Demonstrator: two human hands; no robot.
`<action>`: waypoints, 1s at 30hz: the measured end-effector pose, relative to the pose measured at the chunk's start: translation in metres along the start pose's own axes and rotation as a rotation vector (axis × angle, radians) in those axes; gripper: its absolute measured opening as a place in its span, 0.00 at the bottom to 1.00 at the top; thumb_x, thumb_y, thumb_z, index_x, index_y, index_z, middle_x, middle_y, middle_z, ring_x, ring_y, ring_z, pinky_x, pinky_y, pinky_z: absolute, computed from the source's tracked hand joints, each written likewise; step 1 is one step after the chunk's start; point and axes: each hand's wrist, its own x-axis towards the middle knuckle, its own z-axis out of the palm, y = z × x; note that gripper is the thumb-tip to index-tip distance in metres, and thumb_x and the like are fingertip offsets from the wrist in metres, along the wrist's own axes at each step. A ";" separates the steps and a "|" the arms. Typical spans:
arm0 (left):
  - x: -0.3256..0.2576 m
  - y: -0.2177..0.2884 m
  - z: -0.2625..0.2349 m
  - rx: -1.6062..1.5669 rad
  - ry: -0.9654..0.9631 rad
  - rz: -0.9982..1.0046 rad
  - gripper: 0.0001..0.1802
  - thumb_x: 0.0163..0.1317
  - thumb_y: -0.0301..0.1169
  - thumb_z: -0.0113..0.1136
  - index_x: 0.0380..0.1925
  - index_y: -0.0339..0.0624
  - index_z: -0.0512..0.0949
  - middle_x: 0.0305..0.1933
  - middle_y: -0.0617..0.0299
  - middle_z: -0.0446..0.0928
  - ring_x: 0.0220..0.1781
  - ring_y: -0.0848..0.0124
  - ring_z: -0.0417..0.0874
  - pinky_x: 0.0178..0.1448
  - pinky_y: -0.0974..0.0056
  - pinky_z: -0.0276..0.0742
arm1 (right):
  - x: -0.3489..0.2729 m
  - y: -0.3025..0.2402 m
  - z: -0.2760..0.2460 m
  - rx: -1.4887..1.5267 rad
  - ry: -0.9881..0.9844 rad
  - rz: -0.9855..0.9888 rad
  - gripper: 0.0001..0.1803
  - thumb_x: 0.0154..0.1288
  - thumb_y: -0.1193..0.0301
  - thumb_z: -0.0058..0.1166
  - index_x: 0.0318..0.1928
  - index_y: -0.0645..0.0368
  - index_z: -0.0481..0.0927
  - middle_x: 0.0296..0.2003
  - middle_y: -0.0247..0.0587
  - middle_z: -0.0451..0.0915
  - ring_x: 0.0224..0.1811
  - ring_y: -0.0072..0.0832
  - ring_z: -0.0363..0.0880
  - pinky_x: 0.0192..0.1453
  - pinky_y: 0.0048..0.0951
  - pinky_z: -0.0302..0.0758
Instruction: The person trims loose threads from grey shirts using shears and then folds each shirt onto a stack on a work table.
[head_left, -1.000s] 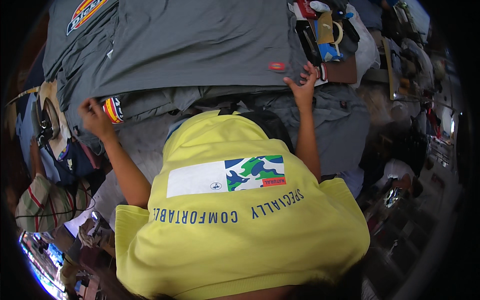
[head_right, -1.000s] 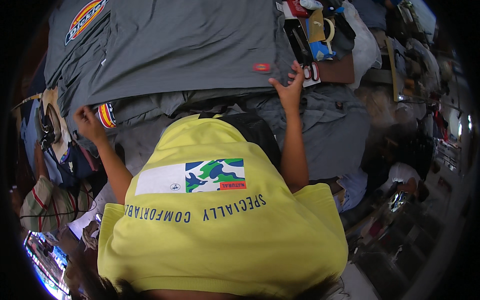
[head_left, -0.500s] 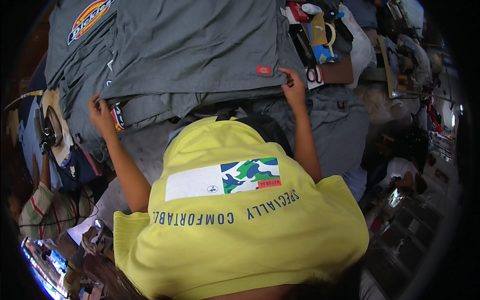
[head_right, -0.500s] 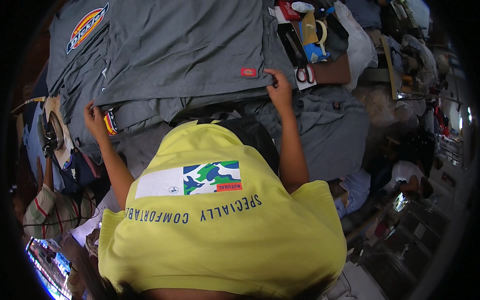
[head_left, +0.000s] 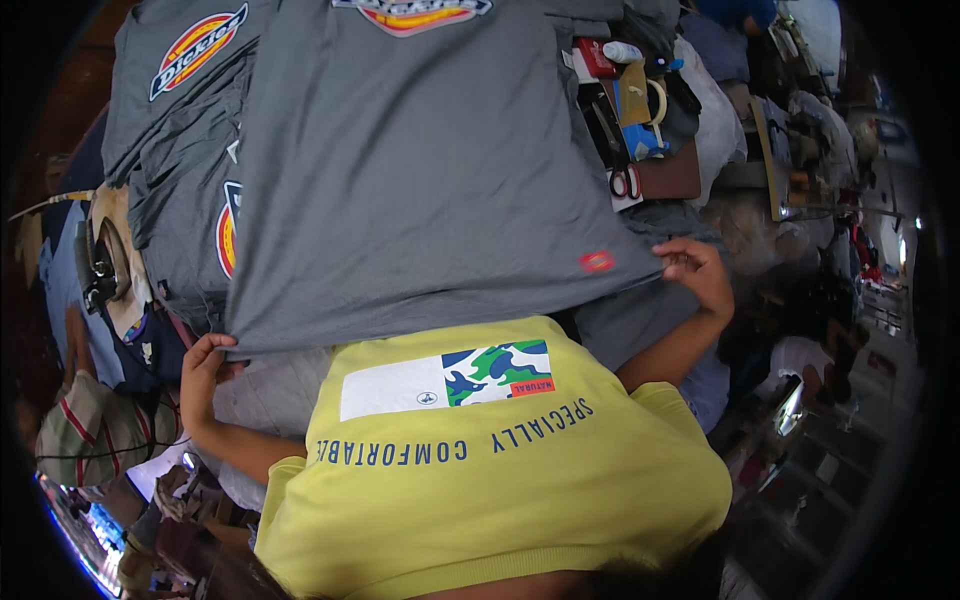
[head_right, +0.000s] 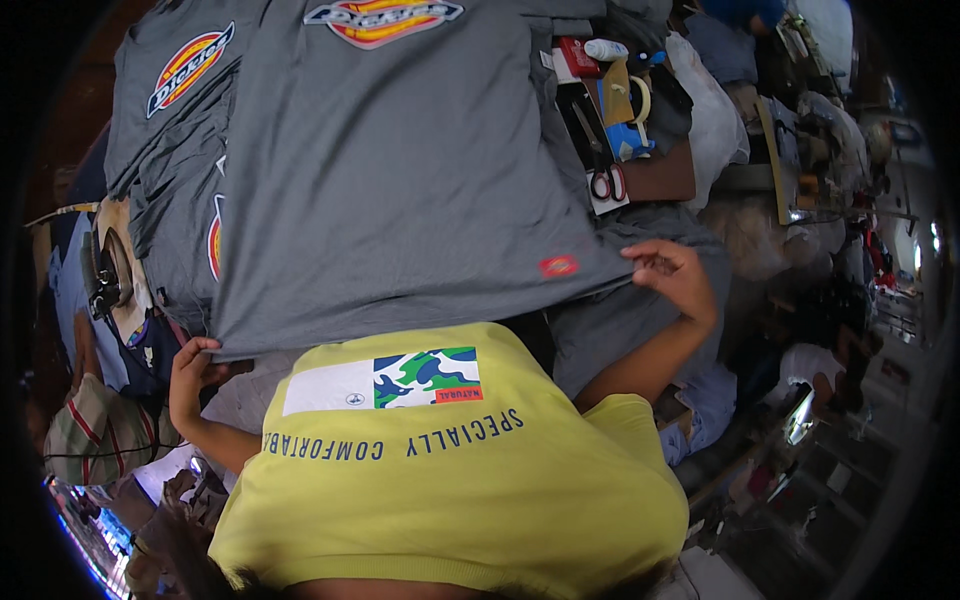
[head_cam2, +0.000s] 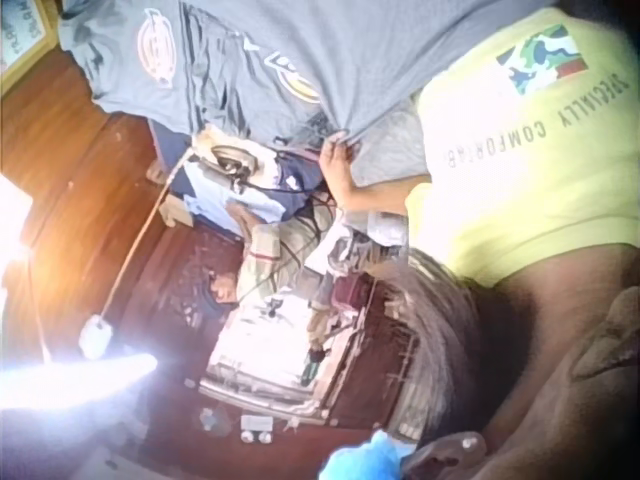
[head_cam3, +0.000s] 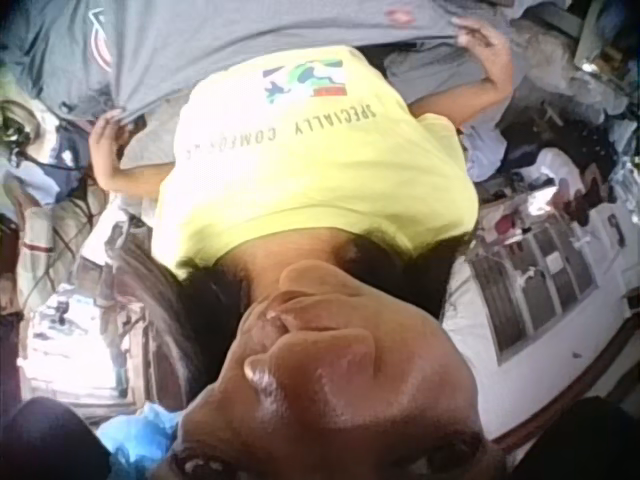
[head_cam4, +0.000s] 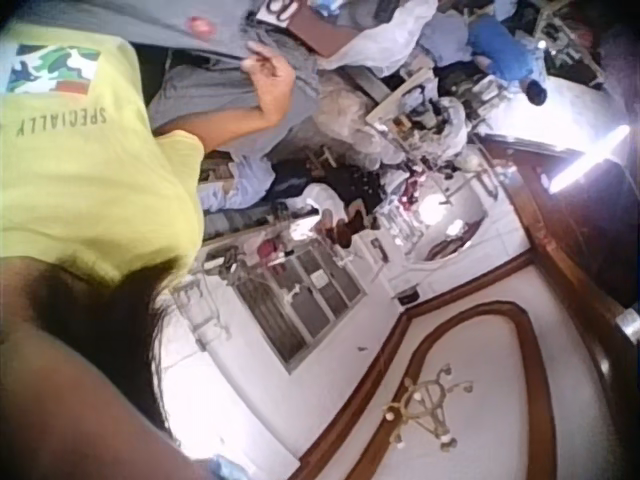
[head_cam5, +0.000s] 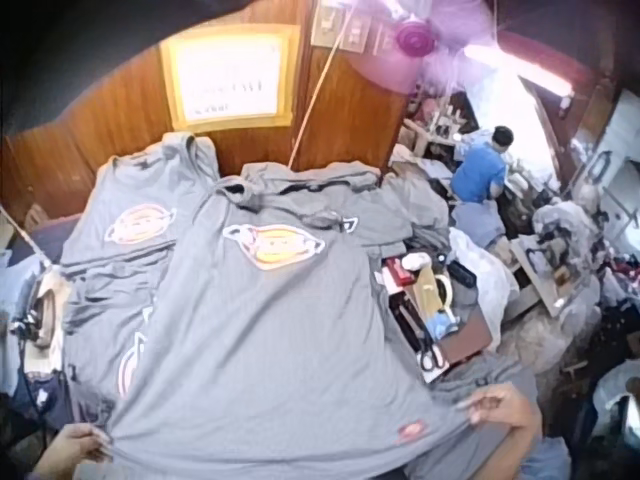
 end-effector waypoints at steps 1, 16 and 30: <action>0.015 -0.010 -0.001 0.111 0.065 0.155 0.11 0.58 0.26 0.45 0.39 0.36 0.72 0.33 0.60 0.77 0.33 0.74 0.78 0.37 0.74 0.72 | 0.009 0.005 -0.003 -0.004 -0.042 0.017 0.11 0.58 0.72 0.51 0.41 0.63 0.77 0.31 0.31 0.74 0.33 0.18 0.72 0.38 0.17 0.69; 0.190 0.133 0.085 0.322 0.713 0.769 0.17 0.51 0.42 0.61 0.33 0.39 0.76 0.33 0.55 0.78 0.37 0.61 0.77 0.39 0.61 0.70 | 0.241 0.089 0.066 0.708 0.439 -0.002 0.12 0.56 0.71 0.57 0.40 0.58 0.72 0.30 0.28 0.72 0.27 0.15 0.67 0.28 0.19 0.62; 0.116 0.072 0.102 0.247 0.219 0.705 0.20 0.54 0.36 0.60 0.44 0.37 0.73 0.41 0.55 0.75 0.43 0.69 0.76 0.47 0.68 0.70 | 0.147 0.067 0.068 0.280 0.300 0.220 0.19 0.58 0.57 0.54 0.42 0.59 0.75 0.31 0.31 0.77 0.30 0.16 0.73 0.34 0.17 0.70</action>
